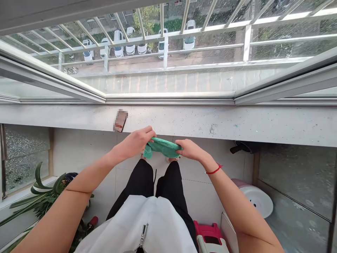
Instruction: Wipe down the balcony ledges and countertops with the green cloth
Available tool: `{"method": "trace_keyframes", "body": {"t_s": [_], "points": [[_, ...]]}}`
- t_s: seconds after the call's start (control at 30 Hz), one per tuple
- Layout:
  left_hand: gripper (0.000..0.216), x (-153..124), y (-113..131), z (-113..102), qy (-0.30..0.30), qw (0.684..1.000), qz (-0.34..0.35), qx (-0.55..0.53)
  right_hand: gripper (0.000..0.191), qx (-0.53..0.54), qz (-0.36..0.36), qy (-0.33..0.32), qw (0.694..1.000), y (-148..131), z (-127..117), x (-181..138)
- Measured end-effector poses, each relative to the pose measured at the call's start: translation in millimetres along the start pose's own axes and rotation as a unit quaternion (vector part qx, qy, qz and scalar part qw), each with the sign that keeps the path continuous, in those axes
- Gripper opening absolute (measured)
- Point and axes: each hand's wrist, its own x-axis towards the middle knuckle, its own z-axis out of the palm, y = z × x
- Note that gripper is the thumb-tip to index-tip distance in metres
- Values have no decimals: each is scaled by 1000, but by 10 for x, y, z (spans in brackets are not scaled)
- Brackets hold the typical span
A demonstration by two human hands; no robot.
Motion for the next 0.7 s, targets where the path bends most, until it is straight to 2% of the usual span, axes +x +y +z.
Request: {"method": "trace_keyframes", "body": {"t_s": [0.07,0.13,0.2,0.27,0.33,0.37,0.47,0.53,0.6,0.7], "points": [[41,-96,-125,-126,58,998,-13,19,14,-64,34,103,992,73,-49,-39],[47,-181,-314,-172,124,991,-19,44,8,-120,20,234,964,129,-107,-109],[48,-232,-548,-104,174,983,-26,57,12,-185,-23,335,923,177,-142,-160],[48,-231,-789,94,194,979,-37,49,21,-254,-63,378,888,225,-125,-133],[55,-182,-992,403,176,983,-53,25,30,-304,-68,366,877,282,-40,3],[61,-145,-1068,585,150,986,-67,10,33,-315,-52,342,884,315,27,105],[79,-42,-1188,1146,17,989,-141,-50,37,-290,37,226,929,429,287,456],[80,0,-1209,1448,-64,977,-184,-89,34,-257,74,165,949,506,453,656],[75,33,-1226,1633,-98,967,-210,-110,32,-237,86,141,957,570,550,801],[68,128,-1292,1688,-77,959,-252,-104,38,-209,107,156,959,632,511,956]]}}
